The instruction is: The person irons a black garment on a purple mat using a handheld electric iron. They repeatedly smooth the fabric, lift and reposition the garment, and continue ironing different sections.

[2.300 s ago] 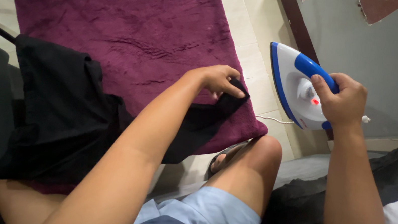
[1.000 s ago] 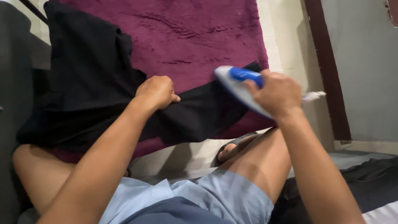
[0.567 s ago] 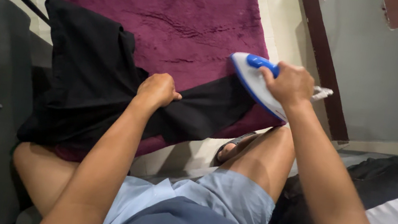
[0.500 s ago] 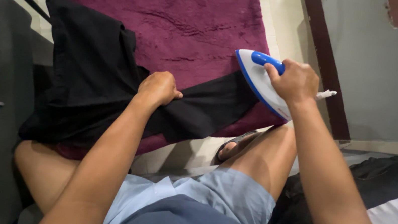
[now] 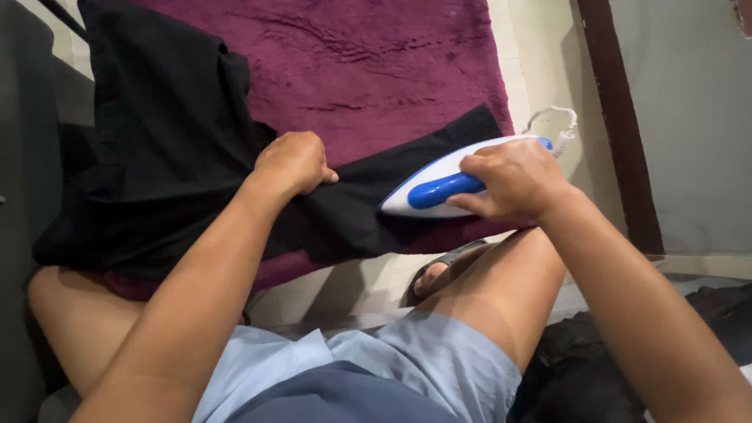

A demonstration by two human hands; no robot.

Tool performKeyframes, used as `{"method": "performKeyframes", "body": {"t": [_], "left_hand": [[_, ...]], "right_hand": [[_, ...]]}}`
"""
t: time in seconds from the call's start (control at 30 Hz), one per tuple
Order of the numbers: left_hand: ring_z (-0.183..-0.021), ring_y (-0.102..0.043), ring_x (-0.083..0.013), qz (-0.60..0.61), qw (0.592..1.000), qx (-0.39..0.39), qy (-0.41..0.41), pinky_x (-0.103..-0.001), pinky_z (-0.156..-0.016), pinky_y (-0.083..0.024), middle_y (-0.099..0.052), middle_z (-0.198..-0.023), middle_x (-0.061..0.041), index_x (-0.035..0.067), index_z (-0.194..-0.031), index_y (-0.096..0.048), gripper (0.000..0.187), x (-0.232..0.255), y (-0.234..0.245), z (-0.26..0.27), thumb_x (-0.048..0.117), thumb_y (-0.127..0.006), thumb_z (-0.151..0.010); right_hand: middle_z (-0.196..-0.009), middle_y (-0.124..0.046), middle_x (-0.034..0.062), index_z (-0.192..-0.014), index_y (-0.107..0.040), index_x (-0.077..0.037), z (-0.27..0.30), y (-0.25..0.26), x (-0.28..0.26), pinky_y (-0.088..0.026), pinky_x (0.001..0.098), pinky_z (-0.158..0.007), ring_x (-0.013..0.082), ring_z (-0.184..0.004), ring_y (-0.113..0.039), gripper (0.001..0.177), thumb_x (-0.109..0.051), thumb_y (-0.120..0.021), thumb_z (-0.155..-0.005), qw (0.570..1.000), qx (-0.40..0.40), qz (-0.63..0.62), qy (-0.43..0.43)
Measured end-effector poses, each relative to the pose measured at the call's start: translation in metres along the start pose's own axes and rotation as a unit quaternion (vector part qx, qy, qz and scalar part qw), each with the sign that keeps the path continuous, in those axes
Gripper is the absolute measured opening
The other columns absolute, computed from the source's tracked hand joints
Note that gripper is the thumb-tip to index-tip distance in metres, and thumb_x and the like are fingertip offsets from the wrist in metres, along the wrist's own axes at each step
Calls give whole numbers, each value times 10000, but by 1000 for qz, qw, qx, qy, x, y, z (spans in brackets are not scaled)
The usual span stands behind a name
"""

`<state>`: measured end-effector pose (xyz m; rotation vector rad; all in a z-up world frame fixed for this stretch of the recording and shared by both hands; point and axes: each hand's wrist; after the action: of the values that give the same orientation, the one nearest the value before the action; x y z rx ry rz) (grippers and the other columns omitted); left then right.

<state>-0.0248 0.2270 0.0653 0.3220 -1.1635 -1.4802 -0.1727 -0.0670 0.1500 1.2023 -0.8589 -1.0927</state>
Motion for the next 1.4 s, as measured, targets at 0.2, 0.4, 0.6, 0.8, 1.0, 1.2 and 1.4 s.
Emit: {"method": "performKeyframes", "body": {"t": [0.2, 0.4, 0.6, 0.8, 1.0, 1.2, 1.4], "left_hand": [[-1024, -714, -346, -9, 1000, 13, -12, -457, -897, -555, -760, -1007, -163, 99, -963, -810, 319, 2, -1, 7, 346, -874, -771], [-1014, -713, -354, -44, 998, 24, -29, -465, -887, -554, -754, -993, -178, 90, -941, -810, 314, 5, 3, 13, 359, -867, -789], [-986, -720, -344, -30, 998, 34, -42, -466, -871, -554, -758, -965, -166, 119, -914, -818, 258, 4, 3, 15, 346, -853, -798], [-965, -722, -333, -17, 998, 34, -41, -462, -857, -556, -761, -938, -152, 122, -905, -819, 244, 1, 4, 15, 324, -863, -775], [-952, -726, -336, -8, 999, 34, -33, -458, -854, -556, -759, -930, -157, 124, -903, -817, 242, -1, 4, 14, 328, -862, -781], [-965, -729, -337, 12, 998, 37, -44, -461, -864, -557, -762, -955, -159, 123, -937, -810, 244, -6, 5, 20, 315, -852, -794], [-1049, -700, -331, 28, 996, 59, -64, -435, -911, -537, -751, -1046, -159, 84, -1093, -757, 424, -16, 7, 25, 232, -899, -722]], "right_hand": [[-867, -739, 83, -900, -736, -161, 10, 2, 22, -569, 460, -737, 333, -814, -732, 457, -603, -760, -784, 995, 41, 3, -95], [-816, -747, 72, -860, -752, -167, 7, -25, 30, -567, 455, -709, 321, -776, -735, 454, -611, -753, -763, 996, 75, 35, 24], [-758, -731, 104, -926, -764, -156, 1, -25, 62, -565, 455, -680, 314, -728, -729, 486, -641, -732, -922, 945, 117, 8, -305], [-784, -733, 87, -891, -770, -159, 0, -25, 60, -580, 432, -710, 295, -743, -736, 479, -633, -725, -839, 983, 134, 20, -125], [-762, -729, 120, -976, -799, -153, -10, -26, 68, -571, 463, -704, 327, -759, -730, 493, -633, -726, -893, 964, 130, 5, -230], [-771, -727, 126, -972, -791, -138, -4, -15, 68, -573, 470, -705, 335, -757, -728, 537, -666, -723, -899, 960, 135, 0, -246], [-849, -758, 86, -951, -761, -183, -3, -10, 30, -571, 471, -691, 327, -799, -739, 516, -671, -719, -789, 995, 24, 31, -86]]}}
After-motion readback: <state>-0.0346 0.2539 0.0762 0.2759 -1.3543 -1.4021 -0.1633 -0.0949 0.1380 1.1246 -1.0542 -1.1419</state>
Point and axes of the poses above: each hand's wrist, its own z-axis away from the middle knuckle, its own y-axis out of the back of the hand, x = y × z
